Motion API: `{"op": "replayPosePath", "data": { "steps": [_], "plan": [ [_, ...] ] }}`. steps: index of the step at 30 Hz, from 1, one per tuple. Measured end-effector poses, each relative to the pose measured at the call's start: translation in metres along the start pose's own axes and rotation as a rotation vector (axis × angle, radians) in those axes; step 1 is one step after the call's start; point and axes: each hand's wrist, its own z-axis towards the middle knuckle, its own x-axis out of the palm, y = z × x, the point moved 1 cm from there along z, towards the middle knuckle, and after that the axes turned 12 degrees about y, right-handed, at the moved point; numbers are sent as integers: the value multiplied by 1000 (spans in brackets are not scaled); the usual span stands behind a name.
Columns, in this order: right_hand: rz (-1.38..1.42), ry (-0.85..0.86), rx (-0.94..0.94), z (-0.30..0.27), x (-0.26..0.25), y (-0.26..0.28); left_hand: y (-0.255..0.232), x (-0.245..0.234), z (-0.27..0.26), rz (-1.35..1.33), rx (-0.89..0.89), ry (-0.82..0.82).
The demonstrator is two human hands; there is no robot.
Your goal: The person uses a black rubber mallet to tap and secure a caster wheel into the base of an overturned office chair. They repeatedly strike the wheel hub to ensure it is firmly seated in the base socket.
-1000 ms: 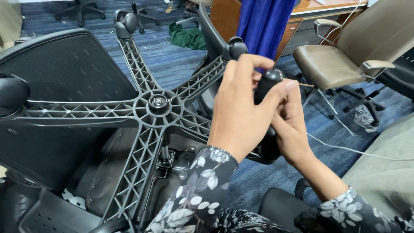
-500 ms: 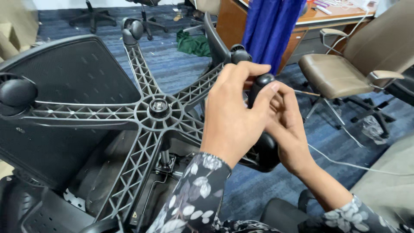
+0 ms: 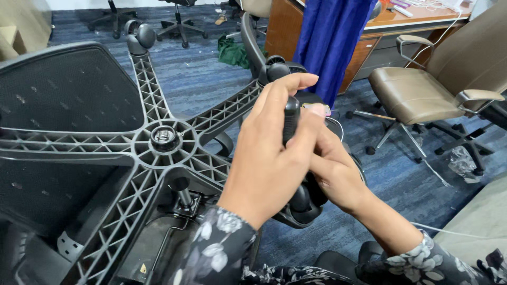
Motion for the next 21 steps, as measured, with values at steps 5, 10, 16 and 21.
{"op": "replayPosePath", "data": {
  "steps": [5,10,16,21],
  "plan": [
    [-3,52,-23,4,6,5,-4,-7,-4,-82,-6,0],
    [135,75,6,14,10,13,-4,-11,-2,180,-20,-107],
    [77,95,-84,13,17,7,5,-12,6,313,-140,-187],
    [111,85,-61,12,13,1,6,-4,7,350,-130,-138]
  ]
}}
